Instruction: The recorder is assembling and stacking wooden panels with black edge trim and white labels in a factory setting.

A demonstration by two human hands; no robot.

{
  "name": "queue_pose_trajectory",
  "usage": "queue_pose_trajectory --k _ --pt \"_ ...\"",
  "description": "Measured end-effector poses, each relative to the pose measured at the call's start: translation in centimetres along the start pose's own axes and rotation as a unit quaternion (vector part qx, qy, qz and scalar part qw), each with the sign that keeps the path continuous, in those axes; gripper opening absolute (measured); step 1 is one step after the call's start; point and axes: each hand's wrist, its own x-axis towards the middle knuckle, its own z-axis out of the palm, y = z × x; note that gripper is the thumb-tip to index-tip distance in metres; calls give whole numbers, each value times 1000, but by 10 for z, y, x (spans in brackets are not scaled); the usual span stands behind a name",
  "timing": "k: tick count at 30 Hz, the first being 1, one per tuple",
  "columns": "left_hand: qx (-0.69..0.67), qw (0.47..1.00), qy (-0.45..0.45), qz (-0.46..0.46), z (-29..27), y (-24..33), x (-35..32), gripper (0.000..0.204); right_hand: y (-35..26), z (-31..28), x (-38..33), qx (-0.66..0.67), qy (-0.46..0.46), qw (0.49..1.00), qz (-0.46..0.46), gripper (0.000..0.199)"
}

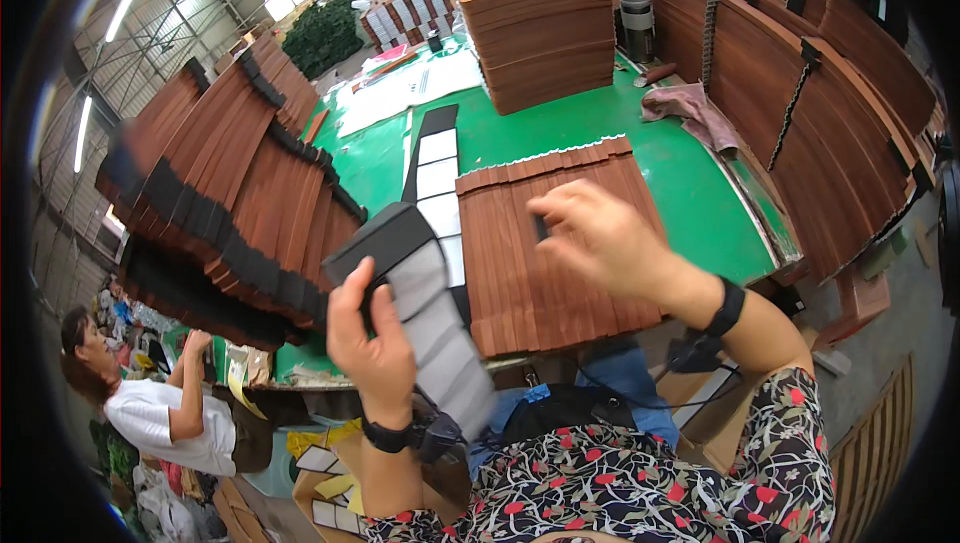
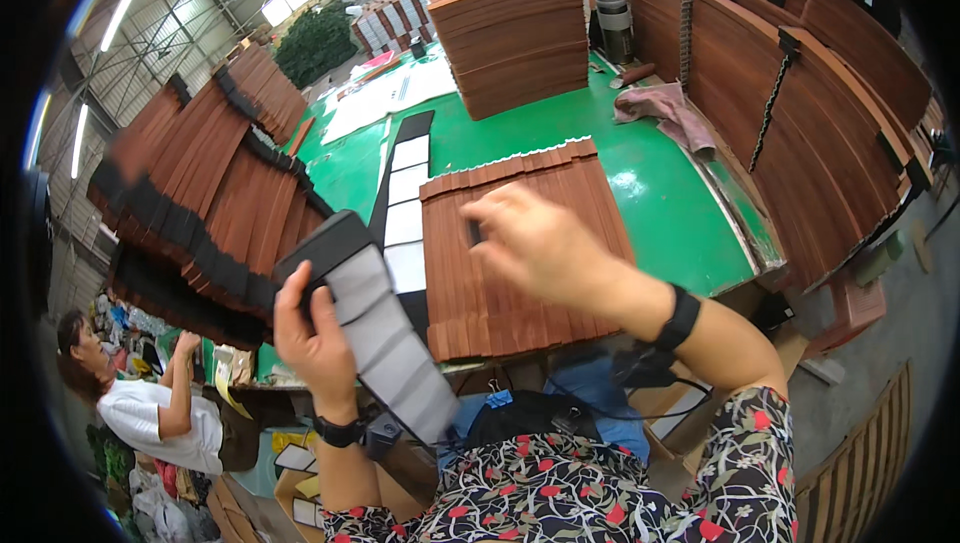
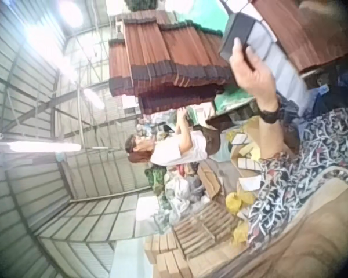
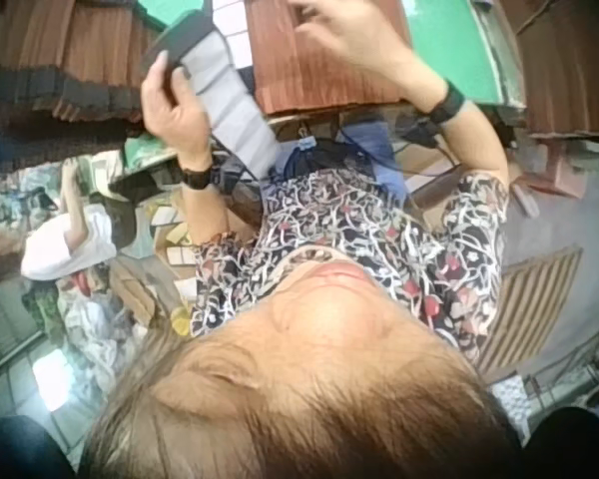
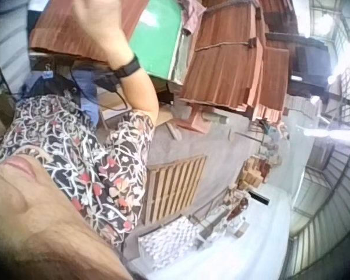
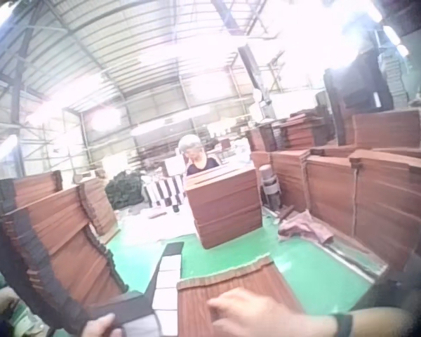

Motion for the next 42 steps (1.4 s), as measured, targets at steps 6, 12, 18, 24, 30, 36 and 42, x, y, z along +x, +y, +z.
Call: queue_pose_trajectory --k 6,12,18,24,30,36,42 --pt "91 981 -39 168 23 -8 25 37 125 -85 -17 -104 19 982 154 34" --pt "176 942 -281 55 91 -29 -8 38 185 -91 -13 -122 -43 970 205 34" --pt "167 961 -219 11 97 -39 -21 31 196 -77 4 -123 -101 971 178 35" --pt "108 971 -208 -39 90 -47 -27 28 198 -77 13 -117 -141 961 205 37" --pt "82 974 -202 -65 91 -47 -31 28 197 -77 11 -129 -153 959 201 34" --pt "63 973 -206 -76 88 -51 -34 28 195 -74 12 -122 -146 955 228 38" --pt "63 972 -213 -83 84 -52 -35 29 196 -72 14 -133 -153 955 218 38"
